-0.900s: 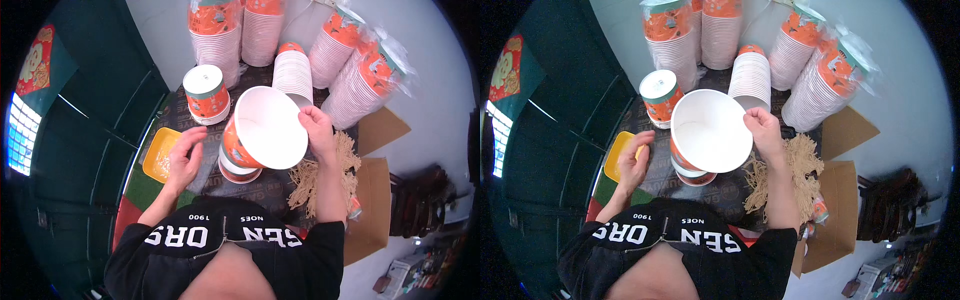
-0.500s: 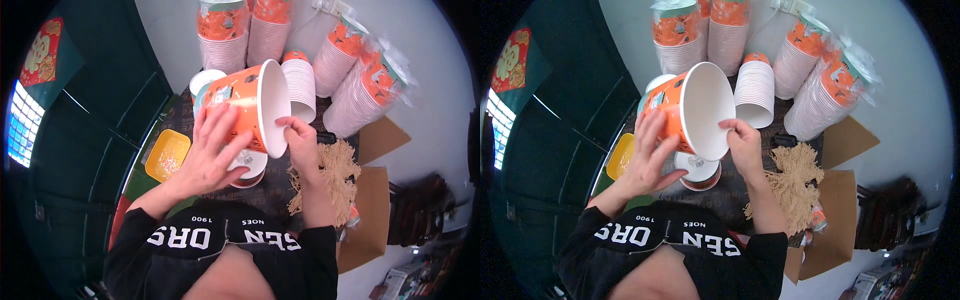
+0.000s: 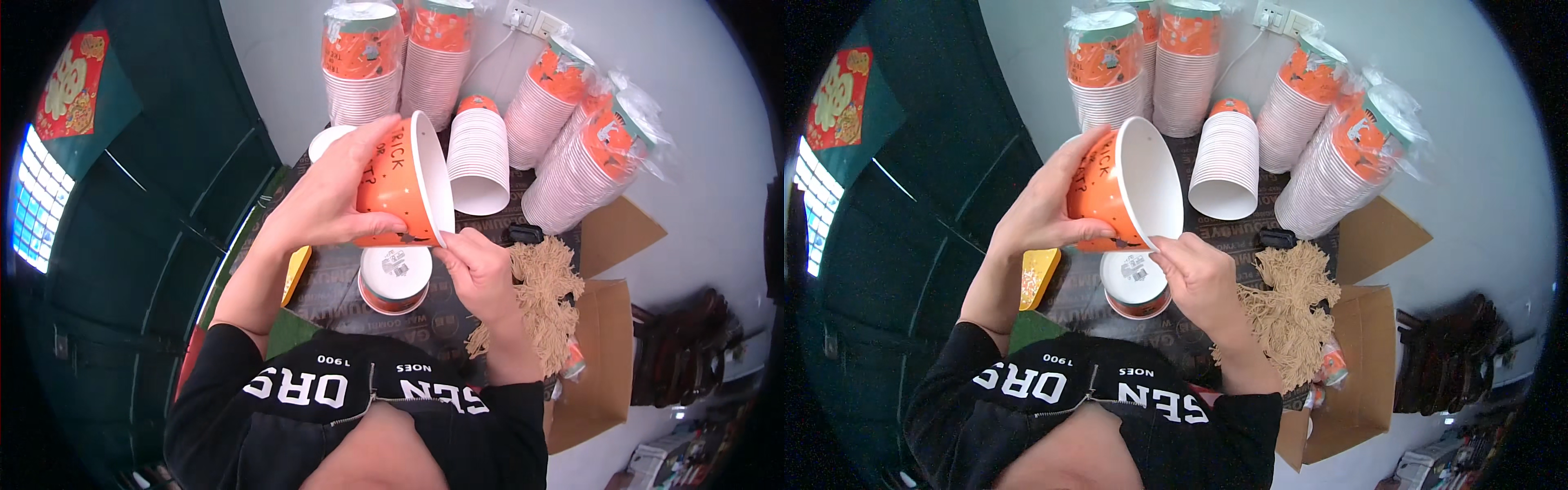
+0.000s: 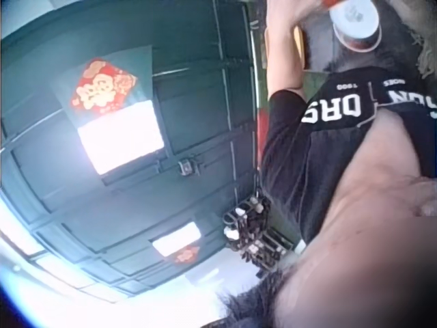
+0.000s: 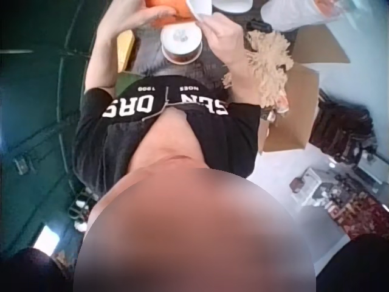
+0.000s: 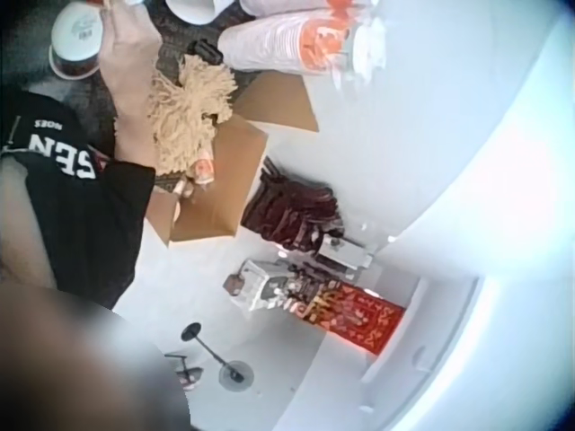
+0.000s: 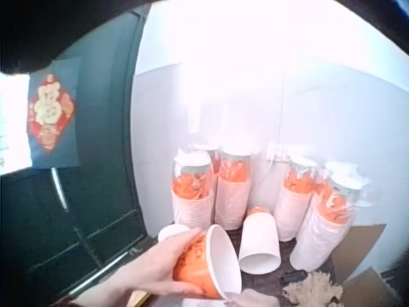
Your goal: Attaching identification tags or strings to paper bowls in a manufacturing environment.
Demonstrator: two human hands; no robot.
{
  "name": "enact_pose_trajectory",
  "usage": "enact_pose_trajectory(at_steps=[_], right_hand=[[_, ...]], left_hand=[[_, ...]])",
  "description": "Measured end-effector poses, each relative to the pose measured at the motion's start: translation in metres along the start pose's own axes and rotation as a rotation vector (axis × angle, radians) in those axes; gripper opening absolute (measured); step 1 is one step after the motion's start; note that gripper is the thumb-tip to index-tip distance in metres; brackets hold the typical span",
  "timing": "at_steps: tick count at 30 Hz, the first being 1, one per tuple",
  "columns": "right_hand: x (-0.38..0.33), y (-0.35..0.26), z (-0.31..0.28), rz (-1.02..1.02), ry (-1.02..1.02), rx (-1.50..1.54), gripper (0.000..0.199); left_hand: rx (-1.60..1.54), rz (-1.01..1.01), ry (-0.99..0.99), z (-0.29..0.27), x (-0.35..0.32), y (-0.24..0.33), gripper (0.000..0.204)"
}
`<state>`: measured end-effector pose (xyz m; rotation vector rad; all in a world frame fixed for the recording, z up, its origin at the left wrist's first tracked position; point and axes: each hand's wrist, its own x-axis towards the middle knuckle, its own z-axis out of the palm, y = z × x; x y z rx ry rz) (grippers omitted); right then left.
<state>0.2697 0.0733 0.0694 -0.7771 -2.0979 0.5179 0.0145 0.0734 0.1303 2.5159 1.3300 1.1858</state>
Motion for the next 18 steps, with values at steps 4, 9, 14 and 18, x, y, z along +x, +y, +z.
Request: enact_pose_trajectory(at_steps=[4,9,14,18], right_hand=[[0.001,0.012,0.000,-0.159,0.042,0.170,0.014],[-0.008,0.011,0.022,0.030,0.175,0.608,0.014],[-0.006,0.008,0.040,0.068,0.364,0.639,0.014],[-0.005,0.003,0.047,0.103,0.380,0.847,0.015]], left_hand=[[-0.213,-0.112,-0.157,0.008,0.003,-0.012,0.114],[0.203,0.006,0.034,0.018,0.000,0.008,0.083],[0.102,0.057,0.316,0.037,-0.023,0.061,0.033],[0.045,0.039,0.290,0.049,-0.038,0.077,0.031]])
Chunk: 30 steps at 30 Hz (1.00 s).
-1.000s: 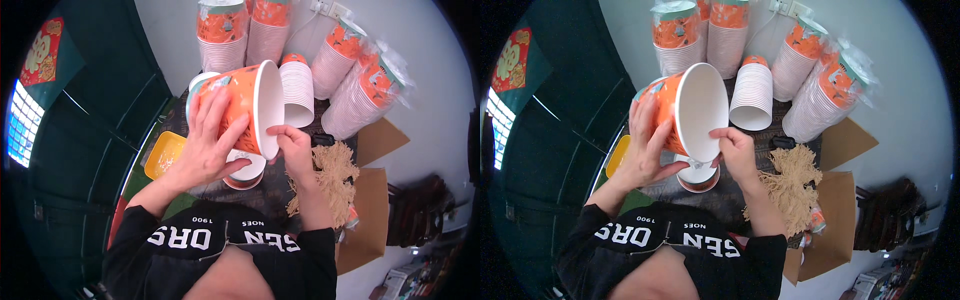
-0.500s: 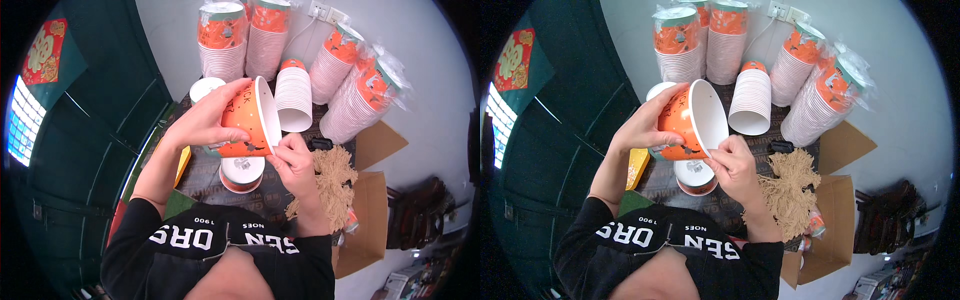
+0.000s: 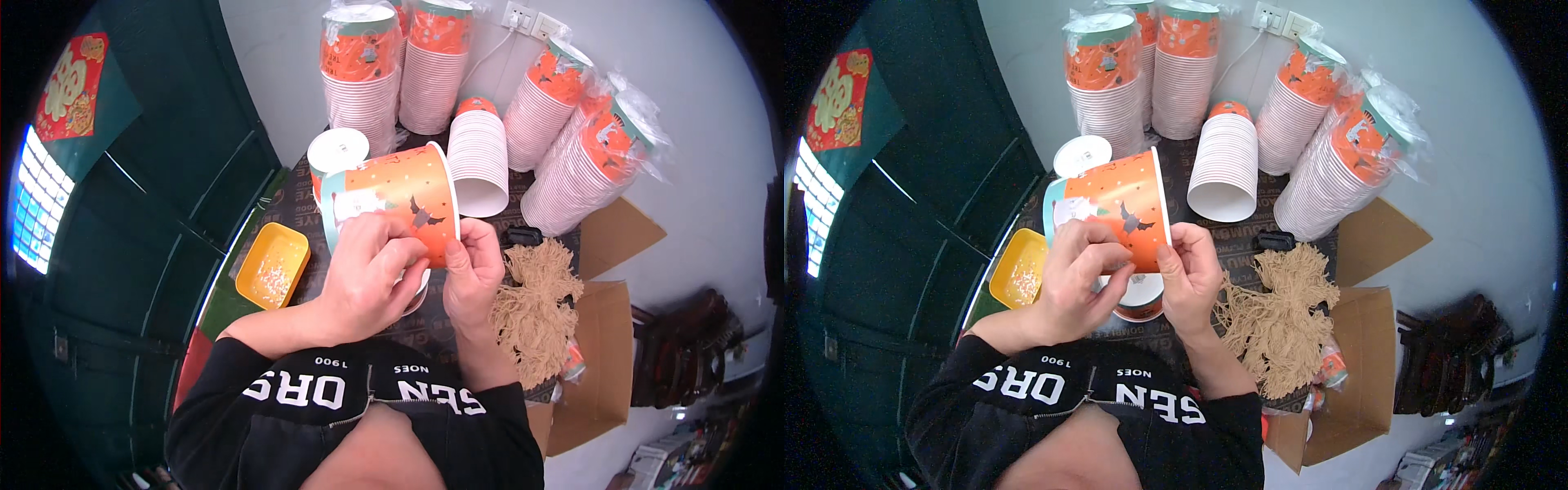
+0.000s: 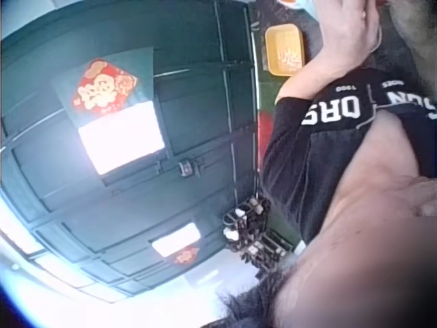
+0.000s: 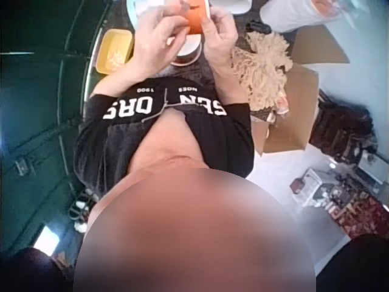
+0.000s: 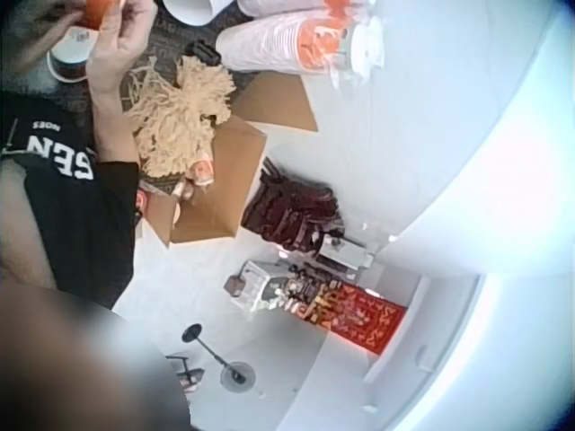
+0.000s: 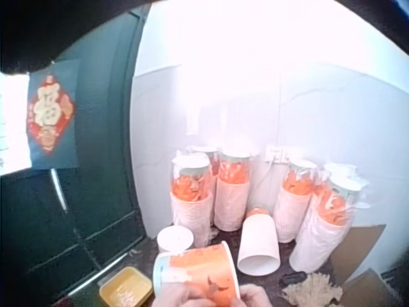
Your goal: Attaching identification tags or strings to paper bowls in a manufacturing environment.
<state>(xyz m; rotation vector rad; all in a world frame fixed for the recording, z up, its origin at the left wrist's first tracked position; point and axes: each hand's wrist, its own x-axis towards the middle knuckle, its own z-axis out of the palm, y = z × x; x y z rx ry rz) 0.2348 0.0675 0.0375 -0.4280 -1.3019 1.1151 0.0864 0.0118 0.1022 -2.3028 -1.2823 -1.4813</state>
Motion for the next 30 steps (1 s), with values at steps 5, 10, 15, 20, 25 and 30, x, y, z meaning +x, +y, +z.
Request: enact_pose_trajectory(at_steps=[5,10,15,20,25,30], right_hand=[[-0.004,0.002,0.009,0.121,0.026,0.208,0.018],[-0.007,0.021,0.007,0.195,0.086,0.092,0.023],[-0.013,0.021,0.000,0.288,0.121,0.098,0.023],[-0.020,0.025,-0.010,0.420,0.050,0.132,0.012],[-0.025,0.021,-0.008,0.446,0.016,0.179,0.010],[-0.030,0.022,-0.008,0.460,0.026,0.163,0.011]], left_hand=[[0.026,-0.039,0.011,0.014,-0.006,-0.007,0.030],[-0.062,-0.147,-0.011,0.031,-0.022,-0.021,0.029],[-0.116,-0.214,0.028,0.032,-0.030,-0.028,0.030],[-0.108,-0.318,-0.049,0.032,-0.039,-0.031,0.033],[-0.123,-0.283,-0.036,0.033,-0.041,-0.030,0.028],[-0.165,-0.296,-0.050,0.032,-0.041,-0.027,0.025]])
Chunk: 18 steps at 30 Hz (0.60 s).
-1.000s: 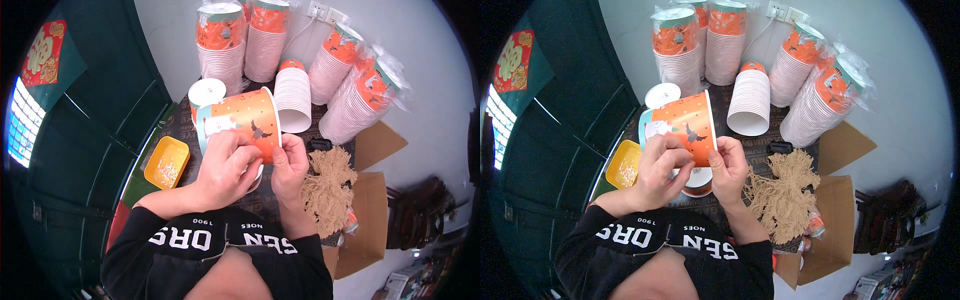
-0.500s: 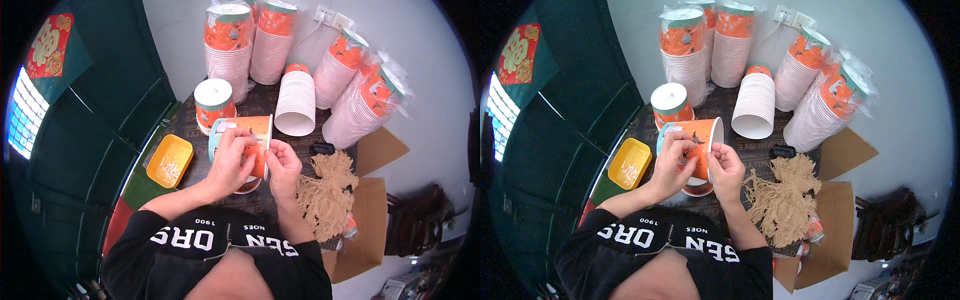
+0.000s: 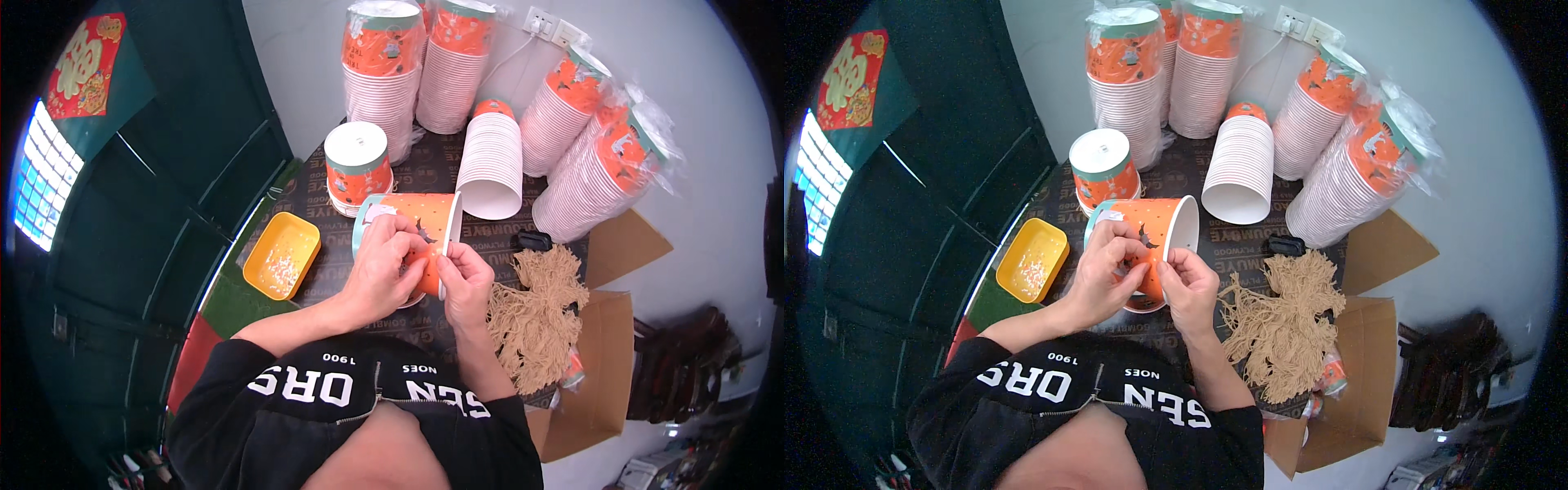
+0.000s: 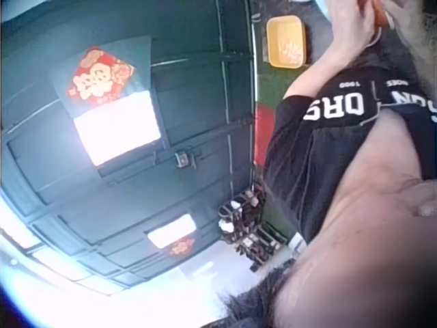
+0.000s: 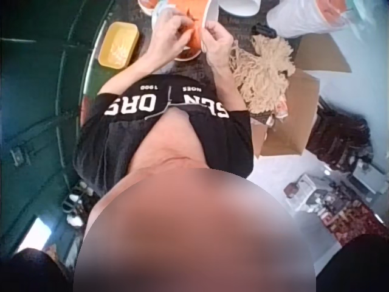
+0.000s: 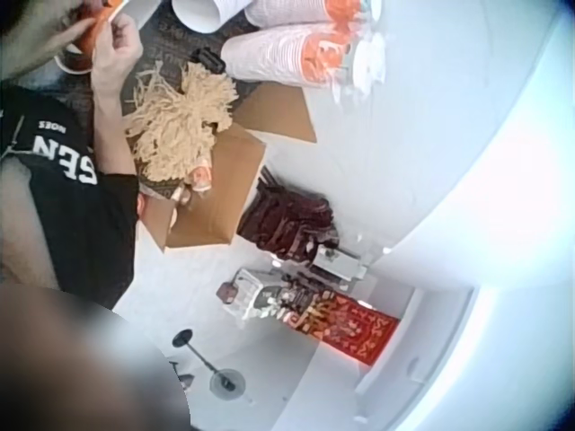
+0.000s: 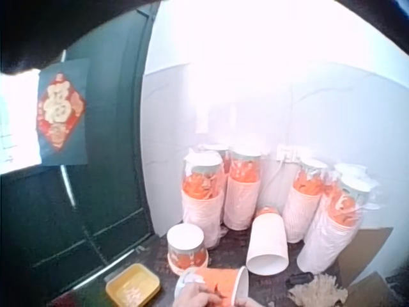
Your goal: Attaching identification tags or strings to paper bowls in a manufacturing environment.
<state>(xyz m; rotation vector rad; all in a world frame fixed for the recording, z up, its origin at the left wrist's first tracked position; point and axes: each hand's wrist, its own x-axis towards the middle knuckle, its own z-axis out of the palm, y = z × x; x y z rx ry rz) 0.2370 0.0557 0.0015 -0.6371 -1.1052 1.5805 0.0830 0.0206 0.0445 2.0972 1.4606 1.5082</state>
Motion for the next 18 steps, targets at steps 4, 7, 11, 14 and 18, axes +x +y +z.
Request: enact_pose_trajectory(at_steps=[4,7,11,14,18], right_hand=[[-0.002,0.000,0.004,-0.103,-0.014,-0.026,0.011],[-0.004,-0.001,0.008,-0.134,0.011,-0.065,0.010],[-0.006,0.009,0.010,-0.276,0.039,-0.218,0.008],[-0.005,0.009,0.015,-0.384,0.056,-0.357,0.007],[-0.005,0.000,0.020,-0.569,0.051,-0.616,0.010]], left_hand=[[-0.044,0.012,-0.007,0.000,-0.001,0.000,0.025],[-0.008,0.055,0.002,-0.001,0.000,0.000,0.026],[0.011,0.105,0.029,-0.001,0.002,0.000,0.027],[-0.024,0.093,0.040,-0.001,0.000,-0.004,0.027],[-0.029,0.093,0.045,-0.002,0.000,-0.004,0.026]])
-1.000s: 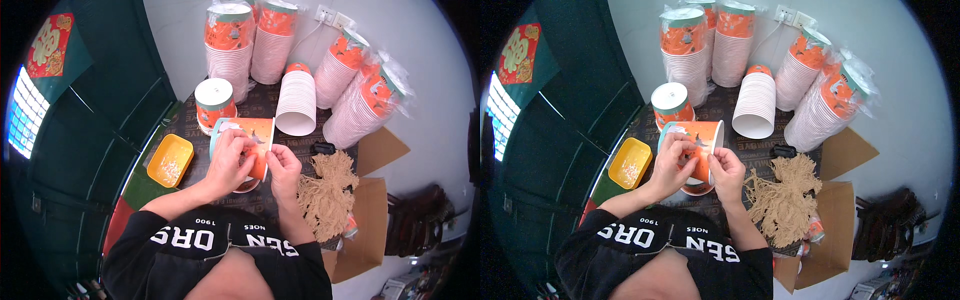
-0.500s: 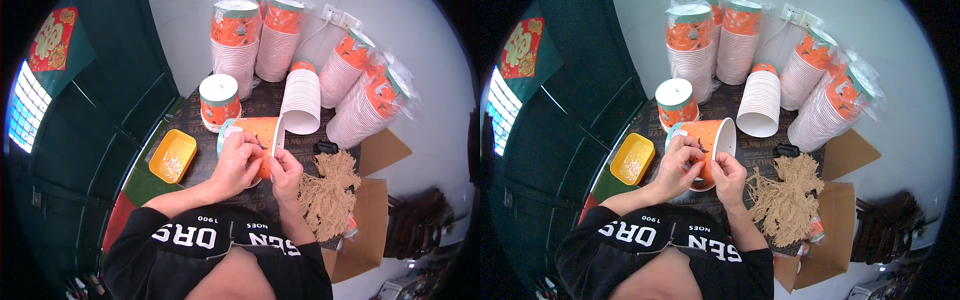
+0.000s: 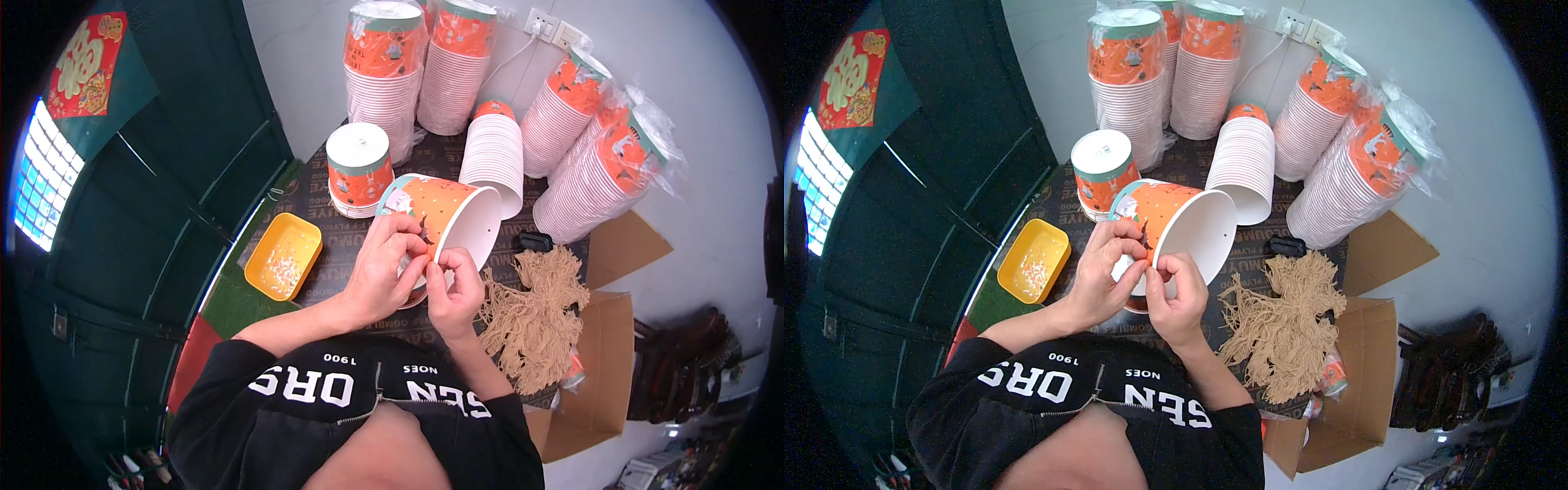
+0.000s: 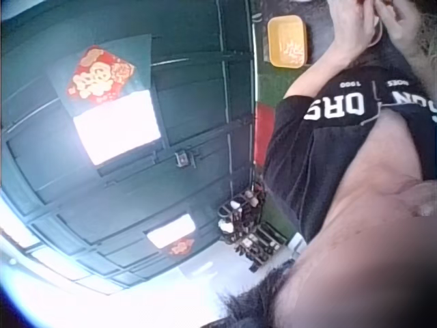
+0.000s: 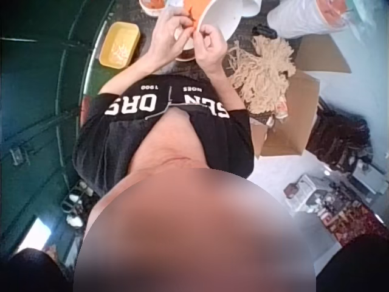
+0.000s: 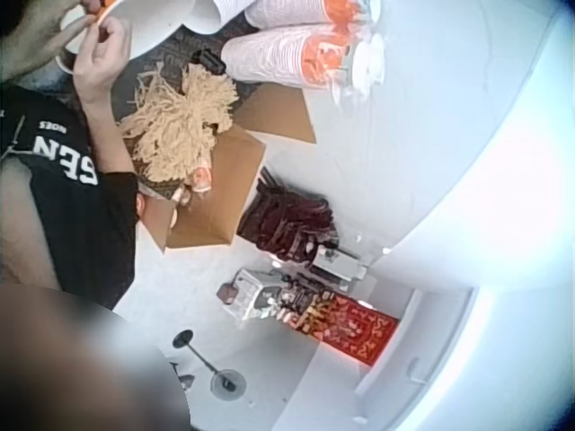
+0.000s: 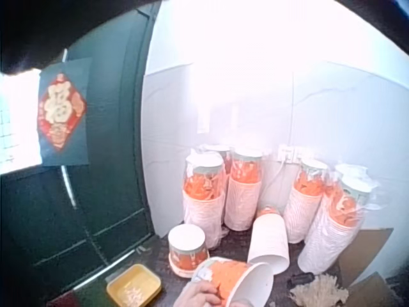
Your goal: Attaching identification tags or strings to paper bowls in a manufacturing environment.
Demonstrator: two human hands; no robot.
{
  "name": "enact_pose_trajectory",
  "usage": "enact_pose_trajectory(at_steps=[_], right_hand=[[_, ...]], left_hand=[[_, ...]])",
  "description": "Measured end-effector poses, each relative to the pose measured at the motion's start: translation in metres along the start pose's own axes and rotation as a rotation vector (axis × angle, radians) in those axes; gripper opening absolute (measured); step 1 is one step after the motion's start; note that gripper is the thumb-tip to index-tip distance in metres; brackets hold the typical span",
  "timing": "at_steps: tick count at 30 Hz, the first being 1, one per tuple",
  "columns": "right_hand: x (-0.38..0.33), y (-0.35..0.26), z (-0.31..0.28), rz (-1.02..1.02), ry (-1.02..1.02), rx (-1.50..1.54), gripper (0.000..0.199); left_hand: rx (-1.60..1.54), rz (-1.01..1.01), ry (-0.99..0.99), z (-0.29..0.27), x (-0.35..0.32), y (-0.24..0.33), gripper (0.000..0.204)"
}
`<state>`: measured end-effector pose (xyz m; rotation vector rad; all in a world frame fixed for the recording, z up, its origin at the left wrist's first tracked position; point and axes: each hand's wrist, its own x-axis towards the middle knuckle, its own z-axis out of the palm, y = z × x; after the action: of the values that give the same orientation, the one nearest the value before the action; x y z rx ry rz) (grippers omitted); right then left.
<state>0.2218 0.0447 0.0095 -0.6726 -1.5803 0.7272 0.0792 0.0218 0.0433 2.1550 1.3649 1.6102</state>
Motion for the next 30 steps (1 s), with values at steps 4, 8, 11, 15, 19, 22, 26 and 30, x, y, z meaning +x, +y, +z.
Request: enact_pose_trajectory(at_steps=[4,8,11,15,19,22,26,30], right_hand=[[0.002,-0.004,0.002,-0.073,-0.008,-0.084,0.007],[0.005,-0.005,0.003,-0.177,0.001,-0.187,0.014],[0.006,-0.005,0.002,-0.238,-0.015,-0.244,0.019],[0.022,-0.004,-0.008,-0.374,-0.017,-0.425,0.024],[0.041,-0.009,-0.027,-0.445,-0.021,-0.438,0.026],[0.047,-0.008,-0.035,-0.541,-0.106,-0.462,0.025],[0.050,-0.008,-0.040,-0.635,-0.261,-0.492,0.021],[0.049,-0.008,-0.041,-0.682,-0.383,-0.507,0.018]], left_hand=[[0.000,0.013,0.005,-0.002,0.000,0.000,0.025],[0.013,-0.014,-0.016,-0.004,-0.001,0.001,0.023],[0.029,0.003,-0.019,-0.005,0.000,0.001,0.021],[-0.061,-0.015,-0.027,-0.016,0.006,-0.011,0.016],[0.207,-0.164,0.069,-0.053,-0.003,-0.049,0.009],[0.347,-0.378,0.055,-0.084,-0.025,-0.085,0.005],[0.710,-0.688,-0.067,-0.115,-0.074,-0.142,0.010],[0.958,-0.964,-0.299,-0.136,-0.109,-0.167,0.024]])
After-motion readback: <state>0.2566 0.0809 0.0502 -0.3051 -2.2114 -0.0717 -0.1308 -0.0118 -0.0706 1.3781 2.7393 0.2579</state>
